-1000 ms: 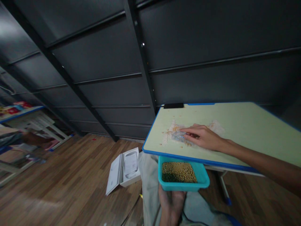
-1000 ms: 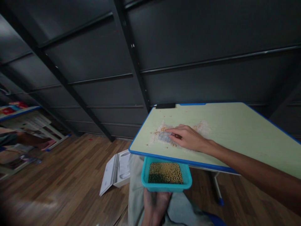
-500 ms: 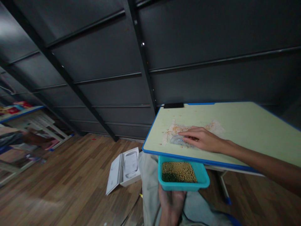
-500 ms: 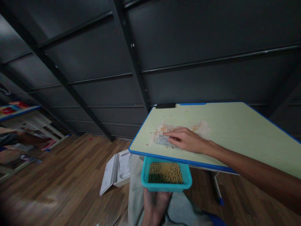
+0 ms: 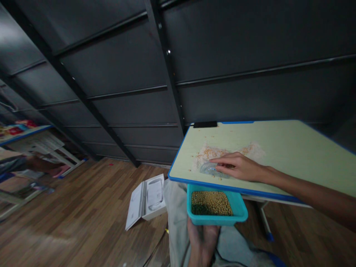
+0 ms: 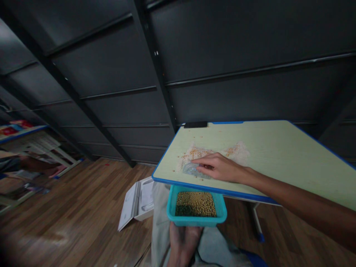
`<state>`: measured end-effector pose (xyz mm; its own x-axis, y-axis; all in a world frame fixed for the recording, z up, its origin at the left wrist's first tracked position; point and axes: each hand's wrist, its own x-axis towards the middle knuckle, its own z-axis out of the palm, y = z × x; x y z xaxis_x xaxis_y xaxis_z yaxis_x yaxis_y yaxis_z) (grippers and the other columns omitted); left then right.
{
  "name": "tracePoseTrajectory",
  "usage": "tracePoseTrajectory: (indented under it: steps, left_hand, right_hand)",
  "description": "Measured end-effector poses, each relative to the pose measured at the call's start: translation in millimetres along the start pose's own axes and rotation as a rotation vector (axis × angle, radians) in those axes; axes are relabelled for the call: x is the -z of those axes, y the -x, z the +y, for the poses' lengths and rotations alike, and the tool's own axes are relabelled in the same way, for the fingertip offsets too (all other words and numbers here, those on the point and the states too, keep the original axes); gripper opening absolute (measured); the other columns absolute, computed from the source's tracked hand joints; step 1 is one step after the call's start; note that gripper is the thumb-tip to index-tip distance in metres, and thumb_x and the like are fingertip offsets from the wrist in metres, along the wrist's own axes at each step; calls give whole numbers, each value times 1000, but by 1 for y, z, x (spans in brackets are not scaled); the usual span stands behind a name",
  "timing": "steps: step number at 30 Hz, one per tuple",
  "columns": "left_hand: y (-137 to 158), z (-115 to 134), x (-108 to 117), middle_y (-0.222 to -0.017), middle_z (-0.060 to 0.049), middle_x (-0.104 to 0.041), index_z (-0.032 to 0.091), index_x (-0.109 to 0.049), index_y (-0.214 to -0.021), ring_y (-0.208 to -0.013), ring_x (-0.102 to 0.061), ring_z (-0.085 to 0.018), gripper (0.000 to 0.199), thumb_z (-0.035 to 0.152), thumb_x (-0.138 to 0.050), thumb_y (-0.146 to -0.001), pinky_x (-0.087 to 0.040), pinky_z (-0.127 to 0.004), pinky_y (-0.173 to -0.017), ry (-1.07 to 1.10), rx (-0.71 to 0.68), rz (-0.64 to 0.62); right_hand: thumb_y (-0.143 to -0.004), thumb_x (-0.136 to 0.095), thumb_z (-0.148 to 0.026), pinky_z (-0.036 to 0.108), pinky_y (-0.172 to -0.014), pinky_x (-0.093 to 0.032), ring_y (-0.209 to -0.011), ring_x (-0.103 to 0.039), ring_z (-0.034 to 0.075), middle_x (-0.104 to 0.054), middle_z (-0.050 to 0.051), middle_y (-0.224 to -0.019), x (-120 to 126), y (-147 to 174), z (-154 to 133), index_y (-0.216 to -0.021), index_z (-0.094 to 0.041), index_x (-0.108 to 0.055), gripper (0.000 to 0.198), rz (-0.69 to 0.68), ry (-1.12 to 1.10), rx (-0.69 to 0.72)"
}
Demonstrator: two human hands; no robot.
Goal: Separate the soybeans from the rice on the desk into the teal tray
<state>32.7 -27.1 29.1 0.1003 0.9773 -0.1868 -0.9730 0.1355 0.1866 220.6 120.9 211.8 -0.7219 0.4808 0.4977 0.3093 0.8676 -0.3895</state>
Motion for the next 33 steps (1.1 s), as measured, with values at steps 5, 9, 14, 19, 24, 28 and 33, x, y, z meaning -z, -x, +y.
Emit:
tracePoseTrajectory:
  steps: [5, 9, 14, 19, 24, 28, 33]
  left_hand:
    - [2, 1, -9, -136, -11, -70, 25, -68, -133, -133, -59, -34, 40, 32, -46, -100, -41, -60, -115, 19, 19, 23]
    - [2, 1, -13, -136, -11, -71, 25, -68, -133, -134, -58, -34, 41, 33, -45, -100, -41, -61, -115, 13, 44, 39]
    - [0, 1, -7, -137, -11, -70, 26, -69, -131, -135, -57, -35, 40, 31, -46, -99, -39, -63, -115, -7, 12, 10]
    - [1, 2, -15, -137, -9, -70, 27, -70, -132, -136, -56, -34, 42, 33, -43, -100, -37, -62, -117, 16, 39, 25]
    - [3, 3, -20, -133, -9, -72, 26, -72, -128, -136, -57, -33, 42, 34, -41, -100, -35, -62, -118, 3, 45, 28]
    - [1, 3, -12, -134, -8, -72, 26, -74, -125, -137, -55, -32, 42, 35, -41, -101, -31, -60, -121, -1, 48, 1]
    - [-1, 2, 1, -135, -8, -71, 28, -71, -130, -136, -57, -31, 41, 35, -42, -101, -30, -60, -122, -10, 45, -56]
  right_hand:
    - [-100, -61, -30, 29, -77, -57, -80, -73, 16, -81, 7, -107, -1, 1, -1, -133, -23, -71, 35, -10, -31, 10]
    - [-100, -62, -30, 28, -70, -55, -71, -70, 14, -80, 7, -101, 0, 2, -3, -129, -18, -72, 33, -33, -70, 30]
    - [-99, -63, -31, 26, -66, -51, -67, -67, 13, -80, 5, -94, 2, 0, -8, -128, -19, -73, 33, -84, -132, 25]
    - [-99, -63, -31, 28, -69, -51, -71, -68, 14, -80, 6, -95, 3, 1, -9, -129, -20, -73, 33, -100, -122, 7]
    - [-100, -62, -33, 30, -72, -51, -72, -67, 16, -78, 7, -91, 2, 2, -7, -130, -21, -73, 34, -104, -81, 15]
    - [-99, -62, -31, 29, -71, -52, -70, -67, 15, -78, 6, -90, 2, 1, -6, -130, -20, -72, 35, -98, -89, 28]
    - [-98, -64, -31, 27, -66, -51, -67, -67, 14, -78, 5, -89, 2, 1, -8, -129, -21, -73, 34, -90, -121, 13]
